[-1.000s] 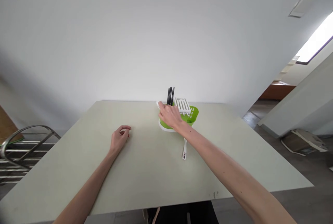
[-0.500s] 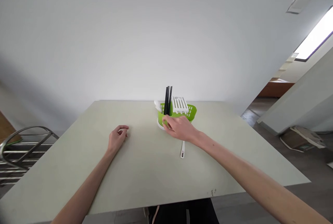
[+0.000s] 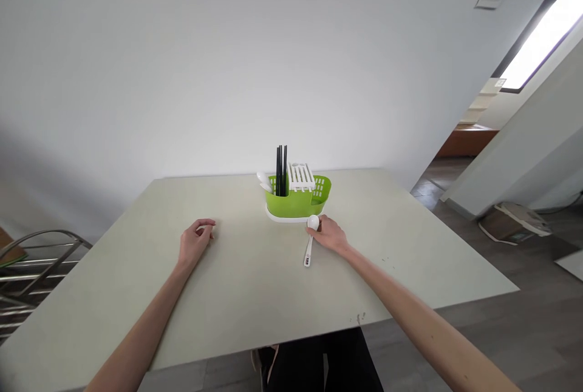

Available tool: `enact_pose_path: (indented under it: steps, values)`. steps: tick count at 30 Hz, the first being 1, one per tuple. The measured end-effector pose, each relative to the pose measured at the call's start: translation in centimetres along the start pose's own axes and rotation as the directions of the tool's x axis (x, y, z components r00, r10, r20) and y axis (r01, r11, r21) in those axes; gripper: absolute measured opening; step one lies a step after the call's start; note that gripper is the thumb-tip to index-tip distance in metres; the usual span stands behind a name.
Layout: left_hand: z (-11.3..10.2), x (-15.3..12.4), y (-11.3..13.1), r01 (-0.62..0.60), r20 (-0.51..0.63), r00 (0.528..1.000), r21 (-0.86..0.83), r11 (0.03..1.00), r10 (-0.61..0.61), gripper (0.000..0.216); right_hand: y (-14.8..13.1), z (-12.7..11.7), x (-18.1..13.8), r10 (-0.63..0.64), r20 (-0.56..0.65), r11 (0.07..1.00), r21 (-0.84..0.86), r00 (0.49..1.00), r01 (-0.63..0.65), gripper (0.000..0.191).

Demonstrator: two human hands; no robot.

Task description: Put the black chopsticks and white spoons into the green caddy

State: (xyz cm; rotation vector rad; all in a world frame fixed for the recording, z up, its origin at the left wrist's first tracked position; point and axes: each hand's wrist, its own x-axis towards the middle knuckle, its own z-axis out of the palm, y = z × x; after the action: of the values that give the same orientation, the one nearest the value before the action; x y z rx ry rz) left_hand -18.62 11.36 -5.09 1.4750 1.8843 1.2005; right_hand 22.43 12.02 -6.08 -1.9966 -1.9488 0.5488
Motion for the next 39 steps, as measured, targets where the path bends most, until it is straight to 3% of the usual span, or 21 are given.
enact_pose_path:
  steps: [2,5,8,10,12,15,17,19,23,29,34,39]
  values:
    - [0.0,0.0,-0.1,-0.007,0.001,1.0,0.013,1.0,0.007,0.033,-0.9,0.5,-0.3,-0.016,0.015,1.0,0.01,1.0,0.016,0.02]
    - [0.0,0.0,-0.3,-0.012,0.003,1.0,0.034,0.999,0.012,0.032,-2.4,0.0,-1.2,-0.089,0.033,0.996,0.031,0.995,0.088,0.022]
    - [0.0,0.1,-0.3,-0.005,0.005,1.0,0.038,0.999,0.005,0.031,-4.4,-2.2,-2.4,-0.171,-0.002,0.983,0.061,0.985,0.171,0.03]
    - [0.0,0.1,-0.3,-0.009,0.006,1.0,0.041,0.999,0.009,0.031,-6.0,-4.6,-3.2,-0.238,-0.101,0.964,0.099,0.966,0.248,0.035]
    - [0.0,0.0,-0.1,-0.013,0.008,1.0,0.046,0.999,0.013,0.032,-7.7,-7.3,-3.7,-0.304,-0.25,0.935,0.108,0.919,0.338,0.037]
    - [0.0,0.0,0.1,-0.008,0.012,1.0,0.042,0.999,0.007,0.033,-10.1,-11.1,-3.8,-0.353,-0.481,0.92,-0.022,0.803,0.391,0.035]
    - [0.0,0.0,0.2,-0.004,0.011,1.0,0.038,0.999,0.003,0.032,-11.3,-12.7,-3.3,-0.387,-0.567,0.913,-0.128,0.727,0.386,0.033]
    - [0.0,-0.1,0.3,-0.003,0.01,1.0,0.037,0.999,0.002,0.032,-12.2,-13.4,-2.4,-0.433,-0.588,0.899,-0.226,0.683,0.376,0.032]
    - [-0.1,-0.1,0.4,-0.002,0.012,1.0,0.034,0.999,0.001,0.033,-13.2,-12.3,0.1,-0.559,-0.508,0.825,-0.42,0.656,0.378,0.035]
    - [-0.2,-0.1,0.1,-0.007,0.015,1.0,0.022,1.0,0.007,0.032,-13.5,-9.1,2.6,-0.742,-0.283,0.627,-0.613,0.608,0.48,0.032]
    - [-0.2,0.1,-0.3,0.001,0.028,1.0,0.019,1.0,-0.001,0.031,-13.6,-6.8,3.4,-0.8,-0.187,0.521,-0.688,0.569,0.506,0.04]
    - [-0.3,0.0,-0.2,-0.014,0.031,0.999,0.027,1.0,0.013,0.031,-13.3,-5.0,3.9,-0.814,-0.159,0.491,-0.704,0.559,0.514,0.031]
